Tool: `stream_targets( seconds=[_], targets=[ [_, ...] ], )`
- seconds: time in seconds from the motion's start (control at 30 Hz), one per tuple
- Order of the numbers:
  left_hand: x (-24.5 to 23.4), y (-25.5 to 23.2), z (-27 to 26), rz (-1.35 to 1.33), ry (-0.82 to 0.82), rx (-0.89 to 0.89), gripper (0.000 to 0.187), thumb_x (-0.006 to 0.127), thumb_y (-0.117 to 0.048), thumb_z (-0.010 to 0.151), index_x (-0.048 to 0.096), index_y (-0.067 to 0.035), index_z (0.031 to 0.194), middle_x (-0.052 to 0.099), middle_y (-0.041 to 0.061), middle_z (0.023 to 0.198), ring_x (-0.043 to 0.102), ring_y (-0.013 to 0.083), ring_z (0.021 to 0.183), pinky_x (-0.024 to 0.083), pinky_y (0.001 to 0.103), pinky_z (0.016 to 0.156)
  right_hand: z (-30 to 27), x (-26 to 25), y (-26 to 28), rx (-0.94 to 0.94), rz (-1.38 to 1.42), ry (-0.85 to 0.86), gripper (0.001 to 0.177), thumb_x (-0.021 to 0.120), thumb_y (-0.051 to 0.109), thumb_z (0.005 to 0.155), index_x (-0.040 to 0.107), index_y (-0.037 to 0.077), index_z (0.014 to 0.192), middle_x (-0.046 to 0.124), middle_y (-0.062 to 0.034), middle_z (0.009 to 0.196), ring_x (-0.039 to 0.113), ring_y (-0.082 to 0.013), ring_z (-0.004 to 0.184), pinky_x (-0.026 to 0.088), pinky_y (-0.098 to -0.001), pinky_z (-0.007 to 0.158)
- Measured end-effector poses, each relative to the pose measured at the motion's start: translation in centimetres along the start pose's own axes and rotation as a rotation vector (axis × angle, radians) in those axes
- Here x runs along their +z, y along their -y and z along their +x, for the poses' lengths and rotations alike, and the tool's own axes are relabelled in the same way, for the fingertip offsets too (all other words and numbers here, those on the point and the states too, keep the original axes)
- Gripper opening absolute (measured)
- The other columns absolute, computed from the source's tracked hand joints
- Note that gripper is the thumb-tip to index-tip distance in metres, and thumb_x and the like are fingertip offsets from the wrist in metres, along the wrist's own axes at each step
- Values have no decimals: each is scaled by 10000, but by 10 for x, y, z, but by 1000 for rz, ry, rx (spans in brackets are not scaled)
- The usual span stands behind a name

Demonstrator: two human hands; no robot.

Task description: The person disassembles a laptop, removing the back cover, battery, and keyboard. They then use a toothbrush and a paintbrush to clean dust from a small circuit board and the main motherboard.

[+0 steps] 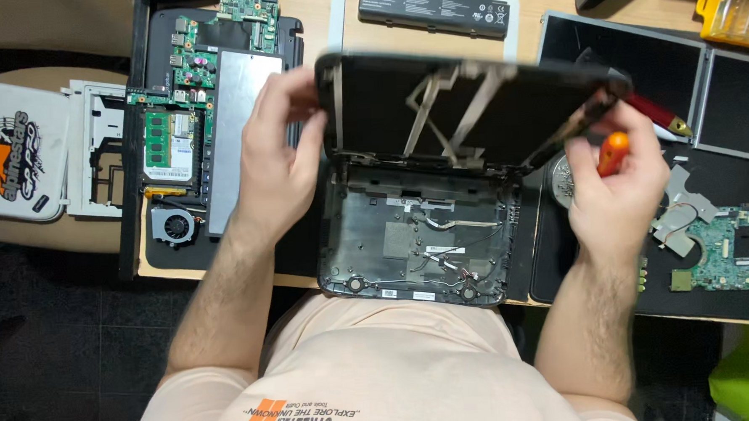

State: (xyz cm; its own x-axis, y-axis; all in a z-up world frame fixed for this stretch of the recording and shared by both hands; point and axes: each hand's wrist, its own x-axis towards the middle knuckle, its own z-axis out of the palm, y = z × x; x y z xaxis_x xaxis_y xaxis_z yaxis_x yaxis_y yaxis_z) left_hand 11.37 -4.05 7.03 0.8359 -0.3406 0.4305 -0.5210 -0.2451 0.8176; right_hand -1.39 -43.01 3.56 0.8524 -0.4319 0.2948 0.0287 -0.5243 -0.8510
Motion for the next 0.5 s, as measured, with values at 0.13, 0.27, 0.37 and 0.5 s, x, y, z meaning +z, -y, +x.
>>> stream_targets(
  seconds=[0.13, 0.27, 0.37, 0.5],
  targets=[
    [-17, -11, -41, 5, 35, 54, 329, 596, 191, 1188, 635, 3, 1454, 718, 199, 1355, 723, 364, 1255, 617, 452, 1135, -49, -28, 15, 27, -84, 20, 318, 881, -102, 1262, 636, 6, 1434, 693, -137, 1254, 674, -223, 1083, 551, -349, 919],
    [-32, -18, -86, -122, 156, 112, 358, 484, -16, 1107, 689, -17, 1400, 774, 222, 1456, 766, 425, 1437, 618, 543, 1287, -91, -48, 31, -229, -97, 168, 186, 776, -144, 1221, 746, -9, 1345, 841, -250, 1442, 825, -378, 1356, 625, -438, 1142],
    [-33, -16, -117, -201, 191, 48, 504, 426, -450, 1317, 737, -55, 1349, 775, 208, 1492, 747, 456, 1538, 589, 592, 1340, -117, -63, 17, -225, -192, 220, 268, 772, -174, 1149, 868, 29, 1295, 829, -224, 1425, 785, -292, 1222, 577, -350, 952],
    [-18, -17, -145, -53, 145, 4, 162, 763, -241, 1172, 703, -91, 1187, 771, 212, 1495, 712, 469, 1564, 551, 614, 1328, -138, -71, 11, -117, -221, 367, 436, 685, -155, 1092, 911, 87, 1374, 787, -151, 1369, 786, -267, 1219, 632, -369, 1108]
  ],
)
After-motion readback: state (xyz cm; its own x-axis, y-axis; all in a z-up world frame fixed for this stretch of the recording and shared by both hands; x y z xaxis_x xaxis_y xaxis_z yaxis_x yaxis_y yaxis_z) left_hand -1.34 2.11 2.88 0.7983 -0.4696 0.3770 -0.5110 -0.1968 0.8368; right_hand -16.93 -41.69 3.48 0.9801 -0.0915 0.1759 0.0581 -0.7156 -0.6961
